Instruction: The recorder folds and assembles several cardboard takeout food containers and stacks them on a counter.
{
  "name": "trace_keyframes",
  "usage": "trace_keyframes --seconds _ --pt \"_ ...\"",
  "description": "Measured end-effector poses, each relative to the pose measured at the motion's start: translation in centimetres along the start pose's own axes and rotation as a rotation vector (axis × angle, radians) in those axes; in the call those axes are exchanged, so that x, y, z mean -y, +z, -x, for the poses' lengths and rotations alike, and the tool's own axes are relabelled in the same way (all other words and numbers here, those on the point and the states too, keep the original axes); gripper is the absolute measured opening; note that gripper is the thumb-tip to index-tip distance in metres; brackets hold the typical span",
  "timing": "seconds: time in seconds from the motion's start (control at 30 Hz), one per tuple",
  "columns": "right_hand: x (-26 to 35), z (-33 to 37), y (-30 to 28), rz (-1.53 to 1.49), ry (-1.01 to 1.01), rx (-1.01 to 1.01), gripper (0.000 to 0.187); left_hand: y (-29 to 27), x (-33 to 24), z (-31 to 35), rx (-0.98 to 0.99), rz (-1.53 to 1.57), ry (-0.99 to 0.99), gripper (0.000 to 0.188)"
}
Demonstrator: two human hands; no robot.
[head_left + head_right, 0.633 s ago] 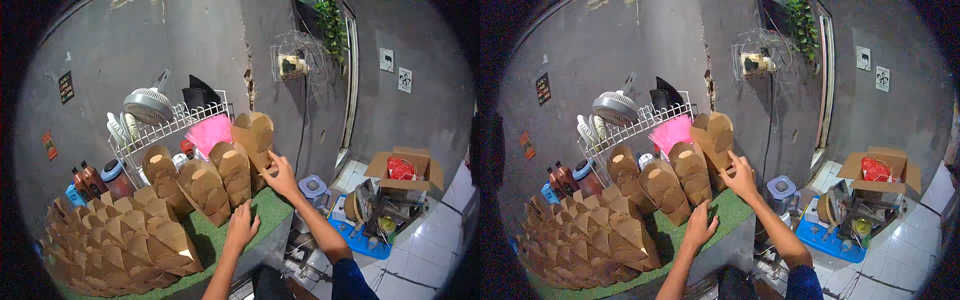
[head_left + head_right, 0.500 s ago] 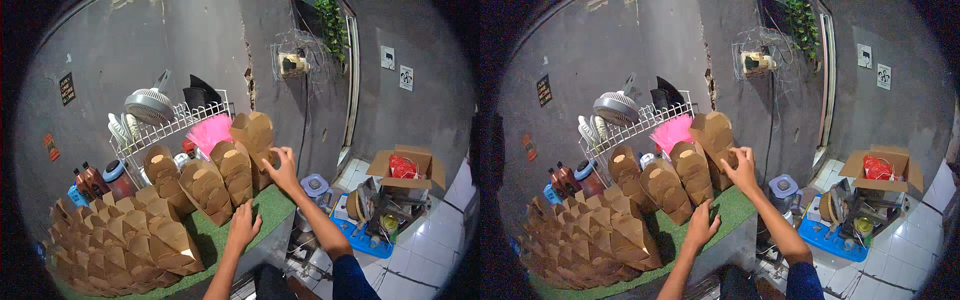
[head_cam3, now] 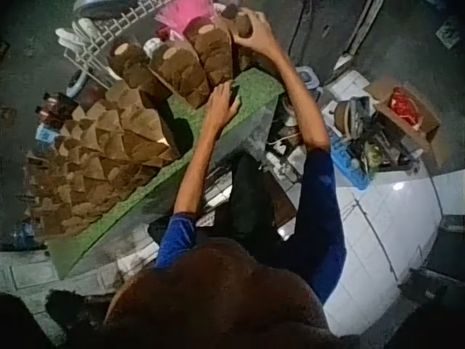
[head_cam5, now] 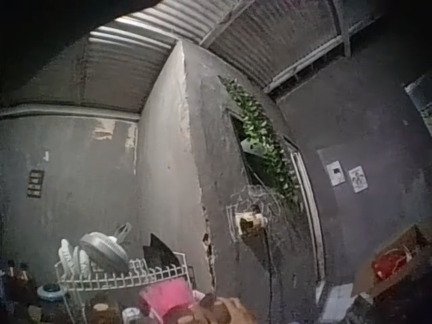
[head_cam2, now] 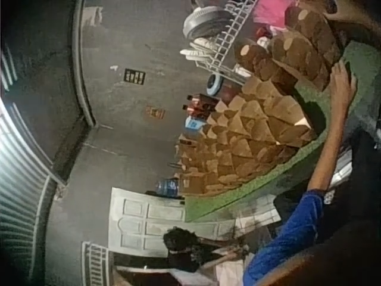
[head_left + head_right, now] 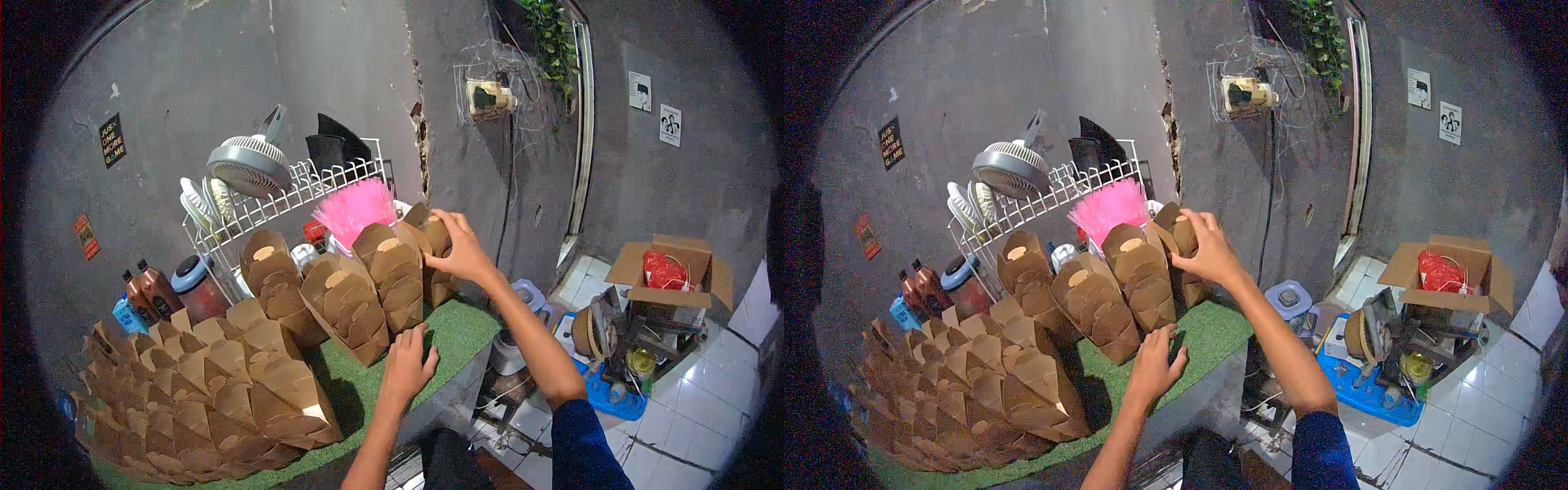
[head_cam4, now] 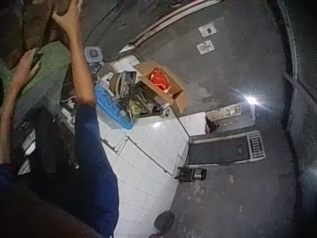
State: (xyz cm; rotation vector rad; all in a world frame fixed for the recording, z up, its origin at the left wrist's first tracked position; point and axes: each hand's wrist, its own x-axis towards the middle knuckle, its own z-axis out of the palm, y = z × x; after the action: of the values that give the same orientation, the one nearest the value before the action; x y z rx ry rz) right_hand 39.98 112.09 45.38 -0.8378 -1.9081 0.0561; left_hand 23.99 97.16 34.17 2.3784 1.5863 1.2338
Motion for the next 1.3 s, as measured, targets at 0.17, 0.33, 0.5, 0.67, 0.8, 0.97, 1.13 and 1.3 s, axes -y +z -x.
trace_keyframes --seconds 0.17,0.33,0.5,0.67,0.8,0.97,1.13,1.3 --pt "0.1 0.3 0.3 0.038 0.051 0.066 0.093 0.0 0.1 0.0 -0.001 -0.001 0.005 0.044" --pt "-0.4 1.7 1.4 -0.177 0.064 -0.092 0.11 -0.1 0.0 0.0 -0.063 0.01 0.015 0.045" --pt "-2.0 5.7 3.6 -0.43 0.236 0.01 0.12 -0.6 -0.3 0.1 -0.218 -0.007 -0.017 0.043" --pt "-1.8 7.5 5.8 -0.394 0.325 -0.055 0.118 -0.9 -0.5 0.1 -0.349 -0.034 -0.101 0.043" --pt "-0.1 8.2 7.3 -0.388 0.316 -0.066 0.118 -0.9 -0.5 0.2 -0.437 -0.09 -0.267 0.042" --pt "0.9 8.5 7.5 -0.252 0.311 -0.106 0.122 -0.8 -0.3 0.3 -0.475 -0.085 -0.233 0.038" --pt "2.2 8.9 5.8 -0.421 0.28 -0.104 0.123 -0.9 -0.2 0.3 -0.522 -0.011 -0.197 0.024" --pt "5.0 11.0 5.4 -0.094 0.259 -0.096 0.117 -1.9 -0.9 0.4 -0.516 0.095 -0.092 0.02"
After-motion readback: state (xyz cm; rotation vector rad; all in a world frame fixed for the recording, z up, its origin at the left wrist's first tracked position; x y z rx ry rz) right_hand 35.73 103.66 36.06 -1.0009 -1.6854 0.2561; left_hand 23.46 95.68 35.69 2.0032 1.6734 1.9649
